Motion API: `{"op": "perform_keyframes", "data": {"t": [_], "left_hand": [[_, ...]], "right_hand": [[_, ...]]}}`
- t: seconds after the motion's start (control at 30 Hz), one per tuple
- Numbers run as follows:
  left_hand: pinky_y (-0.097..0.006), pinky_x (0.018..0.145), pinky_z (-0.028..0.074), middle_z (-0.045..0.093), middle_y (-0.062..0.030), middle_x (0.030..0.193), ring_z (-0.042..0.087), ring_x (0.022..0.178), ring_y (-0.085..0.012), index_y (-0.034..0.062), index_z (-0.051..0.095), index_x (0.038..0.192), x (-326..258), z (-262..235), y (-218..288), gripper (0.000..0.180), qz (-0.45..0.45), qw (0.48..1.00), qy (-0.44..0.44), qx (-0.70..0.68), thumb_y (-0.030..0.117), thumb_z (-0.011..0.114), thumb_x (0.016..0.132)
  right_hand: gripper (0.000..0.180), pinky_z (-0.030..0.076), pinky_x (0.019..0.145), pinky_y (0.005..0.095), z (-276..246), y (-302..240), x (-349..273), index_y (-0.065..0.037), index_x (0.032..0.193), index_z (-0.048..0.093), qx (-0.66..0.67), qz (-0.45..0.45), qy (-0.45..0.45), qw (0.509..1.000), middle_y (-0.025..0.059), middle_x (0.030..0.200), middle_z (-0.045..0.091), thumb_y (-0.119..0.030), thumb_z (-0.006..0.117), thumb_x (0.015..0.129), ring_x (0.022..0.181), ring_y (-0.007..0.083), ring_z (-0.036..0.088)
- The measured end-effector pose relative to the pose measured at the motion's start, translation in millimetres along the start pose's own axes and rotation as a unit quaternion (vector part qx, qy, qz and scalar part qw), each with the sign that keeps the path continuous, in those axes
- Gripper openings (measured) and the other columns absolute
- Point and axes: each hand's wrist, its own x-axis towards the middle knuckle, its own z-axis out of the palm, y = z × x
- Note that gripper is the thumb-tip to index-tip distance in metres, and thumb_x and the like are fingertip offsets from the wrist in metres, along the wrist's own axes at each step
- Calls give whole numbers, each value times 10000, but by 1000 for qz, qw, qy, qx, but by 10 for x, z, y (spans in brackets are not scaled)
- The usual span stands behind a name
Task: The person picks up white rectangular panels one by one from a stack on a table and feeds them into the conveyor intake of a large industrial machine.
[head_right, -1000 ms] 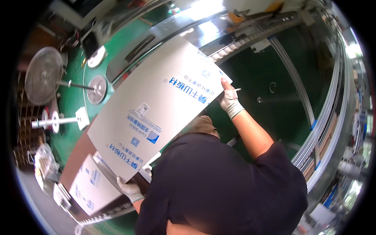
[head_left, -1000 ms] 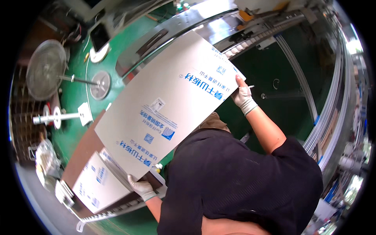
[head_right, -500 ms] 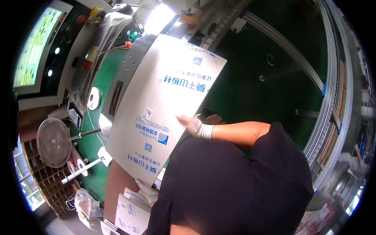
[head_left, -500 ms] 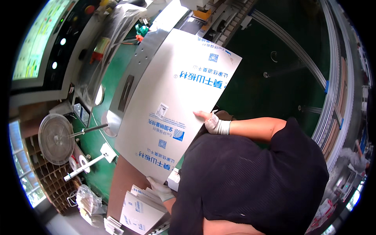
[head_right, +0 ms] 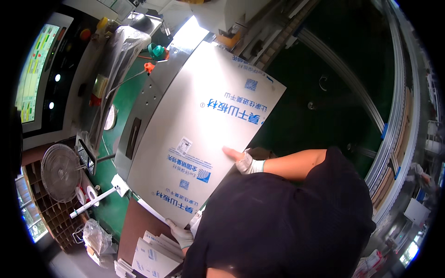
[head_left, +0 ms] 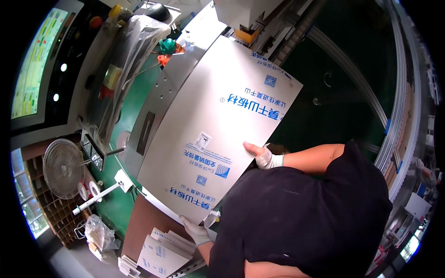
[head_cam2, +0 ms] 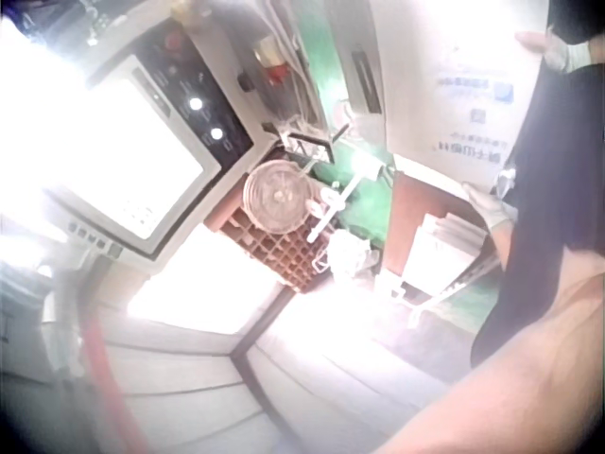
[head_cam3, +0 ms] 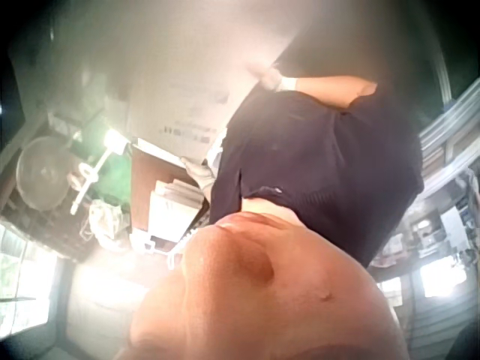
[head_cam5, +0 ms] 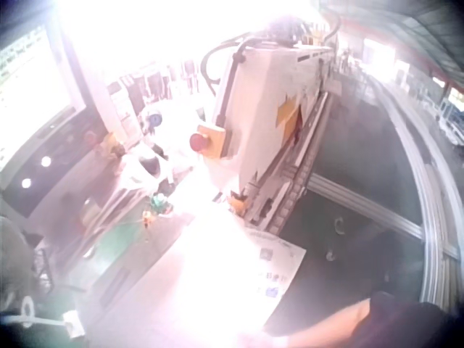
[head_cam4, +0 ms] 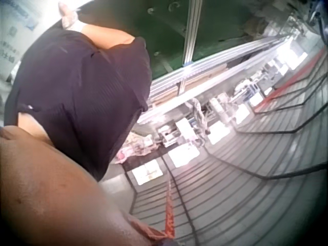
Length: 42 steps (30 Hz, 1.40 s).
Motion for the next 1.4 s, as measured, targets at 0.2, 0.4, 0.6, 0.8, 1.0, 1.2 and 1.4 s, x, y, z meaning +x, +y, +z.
{"op": "perform_keyframes", "data": {"t": [0.2,0.4,0.6,0.8,1.0,1.2,1.4], "left_hand": [[-416,1136,413,499,-144,1501,508,1358,-302,-18,375,1533,-369,1209,-134,686,7,989,-119,-82,519,315,1110],[-394,1120,422,533,-152,1456,527,1331,-277,-30,393,1511,-405,1829,-63,719,-10,986,-166,4,554,329,1098],[-314,556,552,710,-119,739,699,632,-208,-41,653,1031,-23,2121,340,694,48,860,-329,386,566,323,1092],[-522,690,490,623,-222,752,618,726,-436,38,643,860,12,3236,1340,303,460,713,-133,512,289,557,1006],[-504,1256,166,364,-165,1616,267,1527,-360,65,434,1515,876,3950,1331,653,654,452,-203,571,396,555,965],[-506,1258,157,380,-185,1589,285,1504,-366,35,435,1497,825,4647,1441,789,645,463,-214,569,490,611,877],[-501,1231,208,412,-188,1560,331,1472,-372,29,472,1467,609,5269,1589,739,635,478,-231,561,480,604,898]], "right_hand": [[654,445,1104,430,-567,-641,420,-4,1403,549,117,-124,132,976,161,1368,628,-485,633,968,1237,323,597],[654,479,1036,448,-1176,-1192,760,-44,1320,610,180,-205,149,950,104,1275,668,-532,709,896,1147,307,619],[597,482,1038,439,-1543,-1873,980,-72,1387,549,173,-267,125,940,92,1274,647,-506,595,980,1156,302,616],[675,489,1052,490,-1323,-1808,936,-74,1408,546,221,-206,111,947,138,1341,634,-602,509,990,1205,352,611],[663,532,1015,445,-569,-906,615,-82,1399,545,172,-162,213,948,127,1312,666,-575,618,961,1176,303,650],[648,534,1014,461,-862,-1310,694,-73,1355,556,191,-164,203,946,140,1261,672,-526,702,916,1167,314,644],[642,512,1050,529,-909,-2049,726,-62,1431,508,217,-173,148,949,181,1368,620,-465,647,951,1244,382,607]]}}
